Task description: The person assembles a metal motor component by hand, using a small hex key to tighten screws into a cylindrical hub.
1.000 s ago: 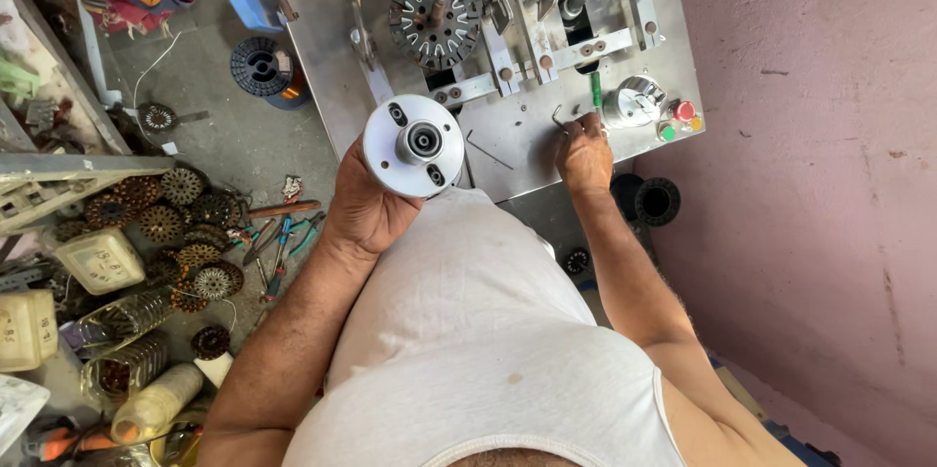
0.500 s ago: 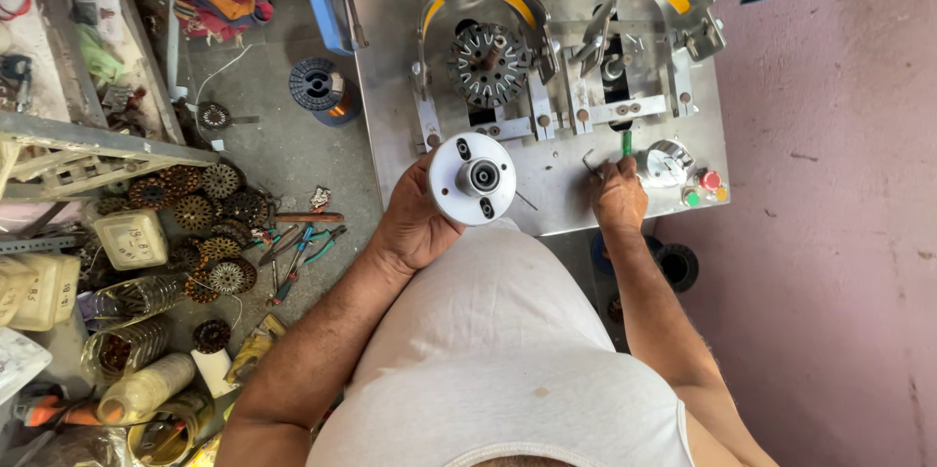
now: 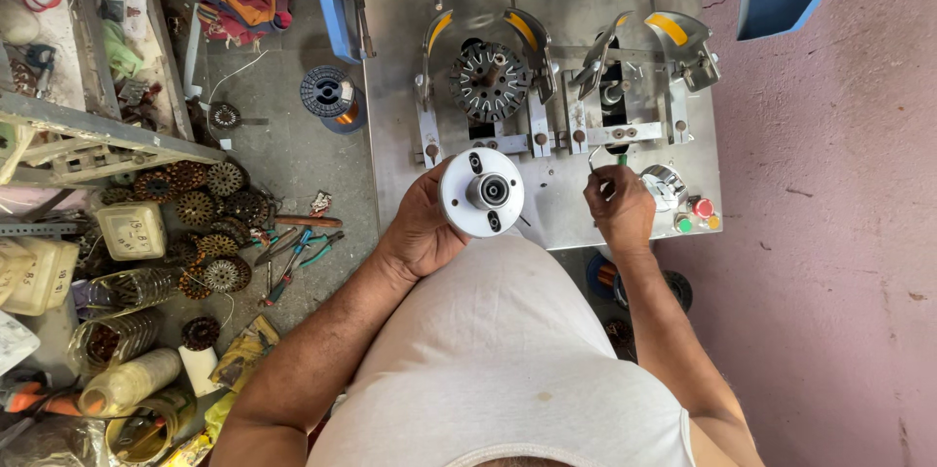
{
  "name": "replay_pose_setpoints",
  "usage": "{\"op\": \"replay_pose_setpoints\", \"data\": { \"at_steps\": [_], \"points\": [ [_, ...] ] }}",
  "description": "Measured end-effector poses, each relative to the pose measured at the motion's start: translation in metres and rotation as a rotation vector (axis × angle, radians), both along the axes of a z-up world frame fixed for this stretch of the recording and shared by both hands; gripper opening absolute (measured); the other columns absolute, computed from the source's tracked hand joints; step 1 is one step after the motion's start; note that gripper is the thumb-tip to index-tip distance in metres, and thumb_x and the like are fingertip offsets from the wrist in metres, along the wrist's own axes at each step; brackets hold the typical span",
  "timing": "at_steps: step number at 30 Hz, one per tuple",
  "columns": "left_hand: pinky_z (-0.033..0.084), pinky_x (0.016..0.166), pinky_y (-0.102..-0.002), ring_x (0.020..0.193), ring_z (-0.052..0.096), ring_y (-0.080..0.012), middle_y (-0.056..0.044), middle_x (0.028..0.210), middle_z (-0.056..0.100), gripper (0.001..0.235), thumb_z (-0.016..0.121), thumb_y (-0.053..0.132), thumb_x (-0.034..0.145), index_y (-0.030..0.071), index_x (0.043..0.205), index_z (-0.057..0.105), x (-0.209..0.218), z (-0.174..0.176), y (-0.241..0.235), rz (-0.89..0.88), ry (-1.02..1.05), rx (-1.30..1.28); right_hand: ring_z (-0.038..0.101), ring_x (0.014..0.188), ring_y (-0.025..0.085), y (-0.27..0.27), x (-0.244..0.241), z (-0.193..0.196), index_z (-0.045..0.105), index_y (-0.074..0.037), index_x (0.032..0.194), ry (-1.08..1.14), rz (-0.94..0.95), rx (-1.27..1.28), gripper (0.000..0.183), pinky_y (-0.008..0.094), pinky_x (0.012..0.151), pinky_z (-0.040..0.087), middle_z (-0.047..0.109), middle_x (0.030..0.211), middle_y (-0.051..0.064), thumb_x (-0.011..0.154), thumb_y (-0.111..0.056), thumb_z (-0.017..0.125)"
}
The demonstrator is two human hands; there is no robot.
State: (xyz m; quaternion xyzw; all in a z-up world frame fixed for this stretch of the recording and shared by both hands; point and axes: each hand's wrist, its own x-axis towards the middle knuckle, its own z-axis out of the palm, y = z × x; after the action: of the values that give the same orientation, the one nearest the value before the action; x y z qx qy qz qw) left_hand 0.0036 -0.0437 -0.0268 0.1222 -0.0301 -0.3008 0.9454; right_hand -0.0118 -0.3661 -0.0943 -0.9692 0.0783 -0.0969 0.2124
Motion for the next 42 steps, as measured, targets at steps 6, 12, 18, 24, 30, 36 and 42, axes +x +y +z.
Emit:
{"op": "replay_pose_setpoints", "data": {
  "at_steps": [6,12,18,24,30,36,42],
  "points": [
    [0.058,0.108,-0.042,0.121,0.067,-0.0245,-0.014,0.130,0.068,0.066,0.087,0.005,0.086,0.001,0.143,0.055,0.002,-0.001,-0.007,-0.022,-0.025,-0.006,0.073,0.106,0.021,0.047,-0.004,0.143,0.066,0.003,0.116,-0.371,0.326,1.168,0.017,0.038,0.085,0.066,0.070,0.136,0.012,0.101,0.007,0.072],
    [0.059,0.105,-0.040,0.120,0.068,-0.0241,-0.013,0.133,0.066,0.064,0.085,0.005,0.088,0.002,0.144,0.054,0.002,0.002,-0.014,-0.018,-0.033,0.046,0.076,0.102,0.023,0.087,-0.018,0.208,0.064,0.002,0.122,-0.374,0.585,1.163,0.018,0.035,0.091,0.066,0.075,0.110,0.015,0.105,0.000,0.069],
    [0.058,0.106,-0.041,0.122,0.067,-0.0239,-0.013,0.136,0.065,0.063,0.085,0.007,0.089,0.005,0.144,0.055,0.003,0.006,-0.012,-0.027,-0.057,0.056,0.076,0.102,0.022,0.095,-0.005,0.213,0.064,0.007,0.120,-0.334,0.690,0.980,0.017,0.032,0.088,0.066,0.074,0.111,0.020,0.104,0.002,0.067],
    [0.059,0.106,-0.041,0.122,0.067,-0.0231,-0.012,0.136,0.065,0.064,0.084,0.011,0.089,0.006,0.145,0.054,0.006,0.001,-0.015,-0.027,-0.059,0.063,0.076,0.092,0.021,0.092,0.005,0.215,0.071,0.003,0.107,-0.427,0.741,0.798,0.016,0.030,0.078,0.062,0.076,0.103,0.017,0.094,-0.003,0.079],
    [0.059,0.105,-0.041,0.122,0.067,-0.0233,-0.014,0.135,0.065,0.064,0.085,0.010,0.089,0.004,0.144,0.053,0.010,-0.006,-0.016,-0.023,-0.048,0.072,0.076,0.091,0.022,0.098,0.011,0.218,0.072,0.005,0.098,-0.384,0.700,0.844,0.016,0.031,0.078,0.063,0.076,0.102,0.017,0.088,-0.003,0.081],
    [0.059,0.106,-0.040,0.122,0.067,-0.0231,-0.013,0.134,0.066,0.067,0.086,0.011,0.088,0.002,0.145,0.052,0.012,-0.003,-0.017,-0.017,-0.049,0.067,0.072,0.091,0.017,0.105,0.018,0.211,0.067,0.000,0.101,-0.322,0.686,1.066,0.020,0.027,0.078,0.062,0.073,0.101,0.014,0.091,0.000,0.084],
    [0.059,0.105,-0.040,0.121,0.068,-0.0231,-0.014,0.133,0.067,0.067,0.086,0.013,0.088,0.001,0.145,0.053,0.016,-0.003,-0.016,-0.025,-0.045,0.073,0.076,0.093,0.018,0.104,0.022,0.211,0.070,-0.001,0.101,-0.279,0.677,1.054,0.016,0.027,0.073,0.067,0.075,0.097,0.013,0.091,-0.002,0.082]
  ]
}}
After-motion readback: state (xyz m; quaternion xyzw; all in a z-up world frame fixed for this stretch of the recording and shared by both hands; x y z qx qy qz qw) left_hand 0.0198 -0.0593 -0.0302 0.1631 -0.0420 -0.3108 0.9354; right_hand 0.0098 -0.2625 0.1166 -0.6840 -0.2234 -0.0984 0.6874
